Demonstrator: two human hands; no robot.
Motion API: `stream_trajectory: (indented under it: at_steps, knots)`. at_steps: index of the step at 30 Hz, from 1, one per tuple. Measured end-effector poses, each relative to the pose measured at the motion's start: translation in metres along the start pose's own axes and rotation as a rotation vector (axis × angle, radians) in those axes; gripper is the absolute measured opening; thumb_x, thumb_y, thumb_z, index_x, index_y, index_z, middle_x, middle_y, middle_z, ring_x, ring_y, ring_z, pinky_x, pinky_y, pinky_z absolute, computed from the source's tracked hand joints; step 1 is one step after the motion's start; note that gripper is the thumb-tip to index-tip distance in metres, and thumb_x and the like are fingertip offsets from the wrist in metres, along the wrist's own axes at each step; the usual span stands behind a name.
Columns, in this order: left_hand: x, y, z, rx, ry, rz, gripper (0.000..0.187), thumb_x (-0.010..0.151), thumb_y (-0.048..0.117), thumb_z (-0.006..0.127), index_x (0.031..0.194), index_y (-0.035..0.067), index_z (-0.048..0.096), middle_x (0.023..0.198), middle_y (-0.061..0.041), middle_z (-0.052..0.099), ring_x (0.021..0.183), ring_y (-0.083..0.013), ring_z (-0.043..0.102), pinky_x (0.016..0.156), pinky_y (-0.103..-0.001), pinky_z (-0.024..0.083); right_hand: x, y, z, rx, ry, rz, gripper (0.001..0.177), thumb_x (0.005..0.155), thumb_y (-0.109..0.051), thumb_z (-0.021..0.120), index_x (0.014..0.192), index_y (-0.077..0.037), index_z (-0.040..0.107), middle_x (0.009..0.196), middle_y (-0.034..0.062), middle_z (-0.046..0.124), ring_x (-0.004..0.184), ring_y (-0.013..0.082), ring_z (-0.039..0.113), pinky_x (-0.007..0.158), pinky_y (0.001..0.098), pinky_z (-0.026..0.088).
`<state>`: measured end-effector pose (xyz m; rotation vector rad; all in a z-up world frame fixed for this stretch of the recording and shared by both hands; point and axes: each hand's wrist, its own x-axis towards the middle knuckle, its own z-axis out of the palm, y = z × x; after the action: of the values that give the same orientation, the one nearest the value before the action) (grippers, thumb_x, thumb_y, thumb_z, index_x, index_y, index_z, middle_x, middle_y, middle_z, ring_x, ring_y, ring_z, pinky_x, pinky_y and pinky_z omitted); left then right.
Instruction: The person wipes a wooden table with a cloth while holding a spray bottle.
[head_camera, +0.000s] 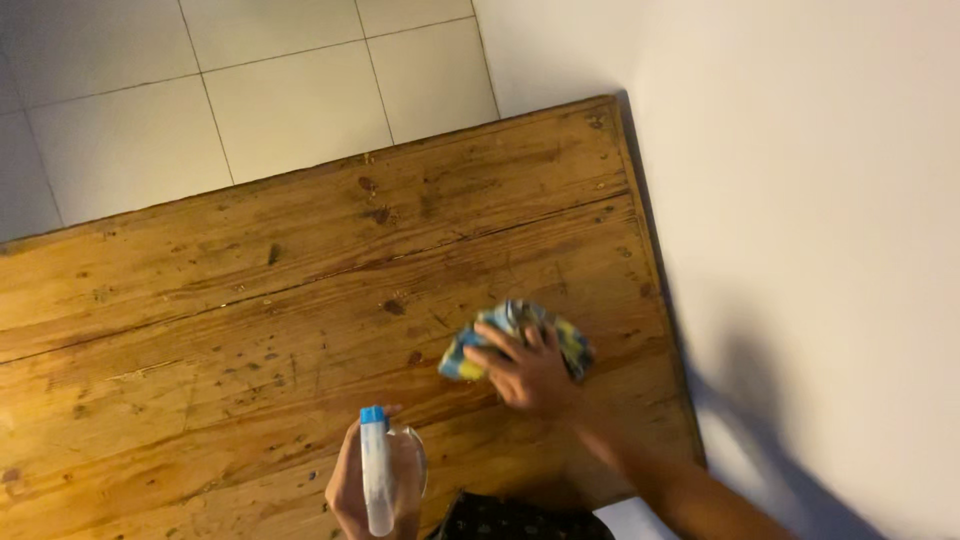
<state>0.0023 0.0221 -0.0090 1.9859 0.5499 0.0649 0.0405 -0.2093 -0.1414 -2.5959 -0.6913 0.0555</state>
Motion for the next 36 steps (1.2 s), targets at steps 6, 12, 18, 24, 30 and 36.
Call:
stream_trajectory:
  at_steps: [6,12,18,24,30,36]
  knots:
    - [0.014,-0.012,0.016,-0.171,0.01,0.307,0.039,0.089,0.005,0.071,0.126,-0.005,0.062,0.103,-0.01,0.074,0.085,-0.0131,0.071,0.074,-0.026,0.058,0.195,0.095,-0.007,-0.155,0.289,0.082,0.039,0.097,-0.026,0.07,0.135,-0.024,0.065,0.148,0.0028,0.049,0.123,0.0369,0.048,0.104,0.0645,0.036]
    - [0.007,-0.001,-0.011,-0.099,0.023,-0.05,0.033,0.083,0.007,0.065,0.115,0.0,0.072,0.071,-0.004,0.07,0.061,-0.0121,0.068,0.06,-0.026,0.054,0.203,0.044,0.014,-0.124,0.36,0.1,0.039,0.096,-0.025,0.07,0.135,-0.027,0.065,0.148,0.0005,0.049,0.123,0.0368,0.051,0.107,0.064,0.037]
    - [0.031,-0.021,-0.05,-0.188,0.052,0.035,0.036,0.082,0.005,0.063,0.117,0.0,0.068,0.078,-0.004,0.071,0.068,-0.0111,0.069,0.067,-0.025,0.055,0.061,-0.054,0.043,0.022,-0.032,-0.358,0.057,0.081,-0.027,0.078,0.135,-0.039,0.061,0.153,0.0056,0.043,0.131,0.0398,0.044,0.104,0.0678,0.036]
    - [0.046,-0.044,-0.101,-0.224,0.1,-0.095,0.032,0.083,0.002,0.064,0.114,0.0,0.069,0.069,-0.004,0.069,0.061,-0.0084,0.065,0.059,-0.024,0.053,0.088,-0.065,0.058,0.042,-0.419,-0.525,0.079,0.067,-0.032,0.085,0.14,-0.038,0.056,0.154,0.0031,0.039,0.13,0.0365,0.042,0.1,0.0721,0.033]
    - [0.063,-0.064,-0.157,-0.313,0.15,-0.211,0.031,0.08,0.001,0.063,0.111,-0.001,0.068,0.063,-0.004,0.067,0.052,-0.0083,0.062,0.05,-0.024,0.051,0.257,-0.103,0.087,-0.115,0.007,-0.322,0.052,0.089,-0.036,0.074,0.137,-0.033,0.056,0.151,0.0018,0.042,0.124,0.0371,0.045,0.103,0.069,0.034]
    - [0.087,-0.1,-0.225,-0.237,0.25,-0.073,0.029,0.081,0.0,0.063,0.109,-0.003,0.069,0.063,-0.003,0.066,0.053,-0.0069,0.061,0.053,-0.022,0.049,0.323,-0.156,0.112,-0.145,0.14,-0.148,0.037,0.101,-0.032,0.069,0.138,-0.03,0.062,0.153,-0.0028,0.047,0.119,0.0339,0.048,0.106,0.0614,0.036]
